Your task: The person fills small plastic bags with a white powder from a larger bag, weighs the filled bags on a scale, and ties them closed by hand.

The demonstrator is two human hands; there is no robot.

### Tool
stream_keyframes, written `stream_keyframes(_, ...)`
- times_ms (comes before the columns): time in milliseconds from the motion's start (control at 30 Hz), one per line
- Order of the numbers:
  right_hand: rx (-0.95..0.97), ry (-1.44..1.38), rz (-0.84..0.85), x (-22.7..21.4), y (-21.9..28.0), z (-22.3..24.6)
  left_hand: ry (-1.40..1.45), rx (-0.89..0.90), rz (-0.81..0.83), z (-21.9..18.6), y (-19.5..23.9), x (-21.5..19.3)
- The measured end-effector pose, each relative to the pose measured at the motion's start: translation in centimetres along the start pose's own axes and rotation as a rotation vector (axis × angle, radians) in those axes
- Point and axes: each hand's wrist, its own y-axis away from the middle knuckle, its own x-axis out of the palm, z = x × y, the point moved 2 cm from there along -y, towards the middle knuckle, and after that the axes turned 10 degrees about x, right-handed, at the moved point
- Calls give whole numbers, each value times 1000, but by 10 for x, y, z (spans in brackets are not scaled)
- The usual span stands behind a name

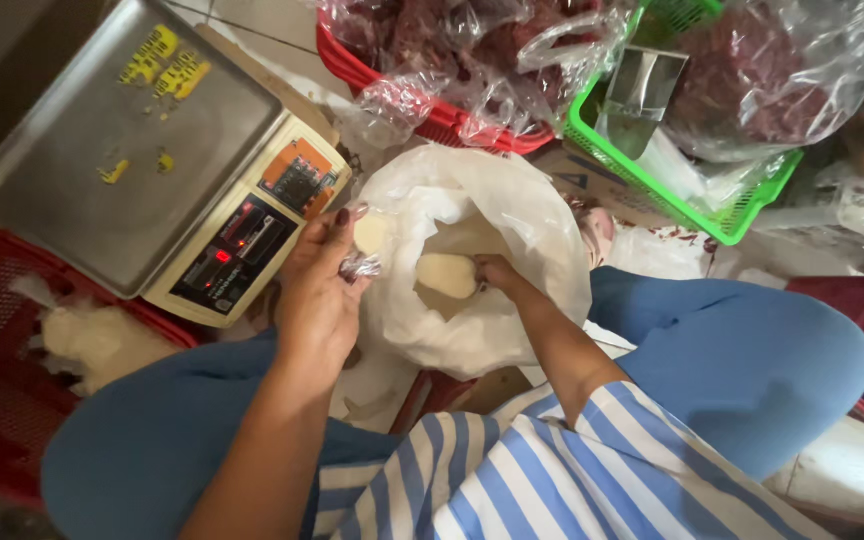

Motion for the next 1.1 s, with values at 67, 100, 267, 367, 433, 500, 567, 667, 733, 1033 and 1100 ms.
stream_keyframes(67,-32,-66,-5,1,13,1,13,19,27,3,-1,-1)
stream_keyframes(100,-49,-96,-5,0,21,3,20,38,43,5,-2,-1)
stream_keyframes(267,-124,-198,83,3,54,14,-12,24,71,17,-10,-2)
stream_keyframes(367,-89,-287,70,6,71,22,-40,12,78,25,-13,3)
stream_keyframes(433,-104,-288,121,2,86,33,-49,7,95,32,-16,4)
stream_keyframes(500,-123,-269,156,-2,107,43,-22,21,133,38,-21,5)
stream_keyframes(567,-148,-231,179,-4,139,63,-10,42,160,44,-23,8)
stream_keyframes(667,-151,-65,130,-15,193,89,-16,82,186,46,-22,15)
stream_keyframes(733,-144,-57,134,-23,222,104,-22,95,207,45,-19,18)
stream_keyframes(1033,-143,106,-44,-77,323,153,-126,82,256,51,-6,31)
stream_keyframes(1100,-167,150,-29,-77,342,165,-174,52,261,53,-4,33)
